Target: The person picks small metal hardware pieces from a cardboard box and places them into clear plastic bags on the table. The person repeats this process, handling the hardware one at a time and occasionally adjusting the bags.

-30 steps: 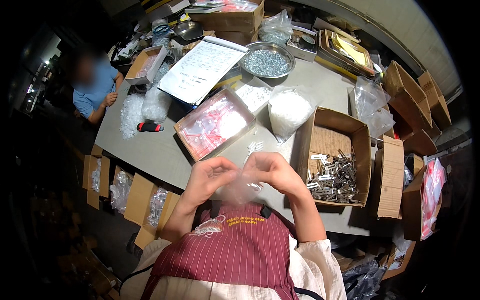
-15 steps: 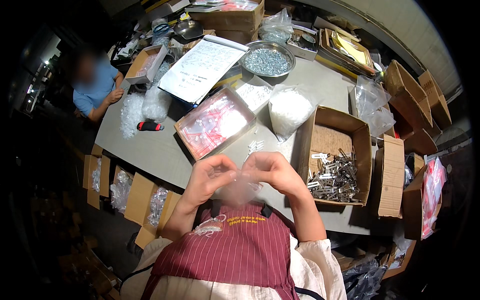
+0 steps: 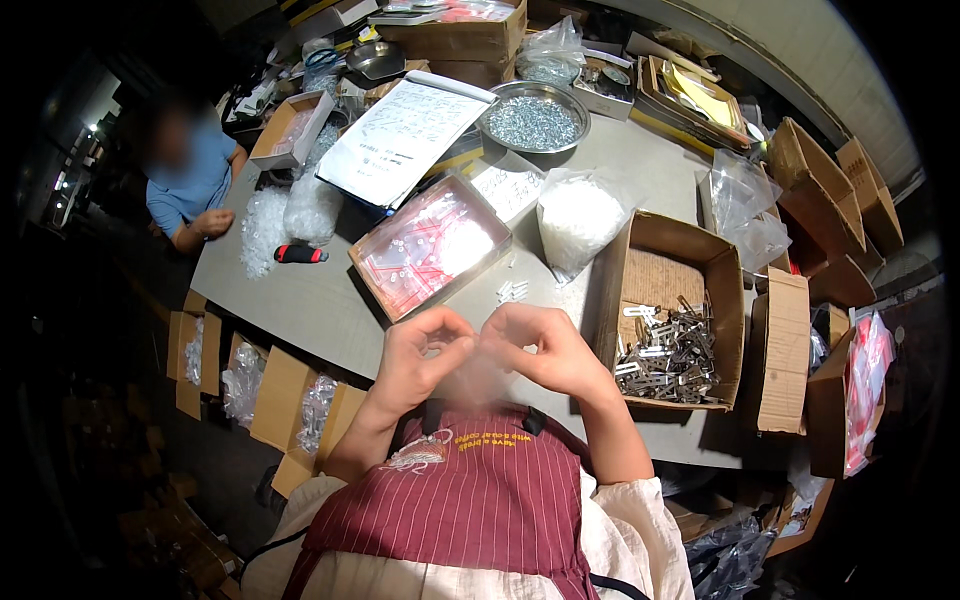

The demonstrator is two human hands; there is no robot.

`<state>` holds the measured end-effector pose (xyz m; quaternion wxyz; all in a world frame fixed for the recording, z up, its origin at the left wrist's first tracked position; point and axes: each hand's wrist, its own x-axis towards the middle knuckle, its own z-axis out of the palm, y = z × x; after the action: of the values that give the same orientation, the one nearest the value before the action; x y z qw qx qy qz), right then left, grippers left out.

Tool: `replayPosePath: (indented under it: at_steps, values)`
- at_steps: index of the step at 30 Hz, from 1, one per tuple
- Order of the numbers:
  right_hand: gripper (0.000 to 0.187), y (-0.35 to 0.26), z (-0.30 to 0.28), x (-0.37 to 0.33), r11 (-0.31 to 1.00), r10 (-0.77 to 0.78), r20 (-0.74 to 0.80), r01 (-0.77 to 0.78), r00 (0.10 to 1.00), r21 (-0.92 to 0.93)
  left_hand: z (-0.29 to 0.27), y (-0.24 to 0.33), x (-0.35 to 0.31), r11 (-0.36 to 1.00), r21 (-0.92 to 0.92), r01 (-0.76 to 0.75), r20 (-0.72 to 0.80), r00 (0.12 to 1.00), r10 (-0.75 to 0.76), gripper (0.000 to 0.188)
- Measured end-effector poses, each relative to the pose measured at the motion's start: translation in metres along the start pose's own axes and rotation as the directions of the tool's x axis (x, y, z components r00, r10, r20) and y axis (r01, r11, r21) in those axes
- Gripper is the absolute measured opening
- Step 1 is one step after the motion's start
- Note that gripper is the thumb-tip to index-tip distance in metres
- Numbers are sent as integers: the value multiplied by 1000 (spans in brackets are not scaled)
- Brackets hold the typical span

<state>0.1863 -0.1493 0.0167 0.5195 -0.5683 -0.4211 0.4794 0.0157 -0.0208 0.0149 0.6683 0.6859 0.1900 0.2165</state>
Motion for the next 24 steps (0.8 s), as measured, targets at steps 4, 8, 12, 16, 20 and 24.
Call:
replayPosePath:
  at_steps: [4,8,12,16,20,24]
  values:
    - [13,0,1,0,999,8,-25,-9,1000,-36,1,-1,0,1000,20,-1,-3,1000,1,5]
    - [12,-2,3,0,1000,22,-30,-22,999,21,0,0,0,999,26,33,13,999,-33,5]
    - [9,-1,6,1,999,15,-68,-12,998,39,1,1,0,999,13,33,13,999,-34,6]
    - [8,7,12,1,993,-89,-155,76,984,-88,4,3,1,1000,11,17,5,1000,-17,6]
    - [9,-2,17,1,956,-198,-186,147,962,-254,4,2,1,1000,-2,-1,-23,1000,1,6]
    - [11,-11,21,2,884,-365,-187,276,912,-377,-1,3,4,999,34,-15,-70,997,17,5]
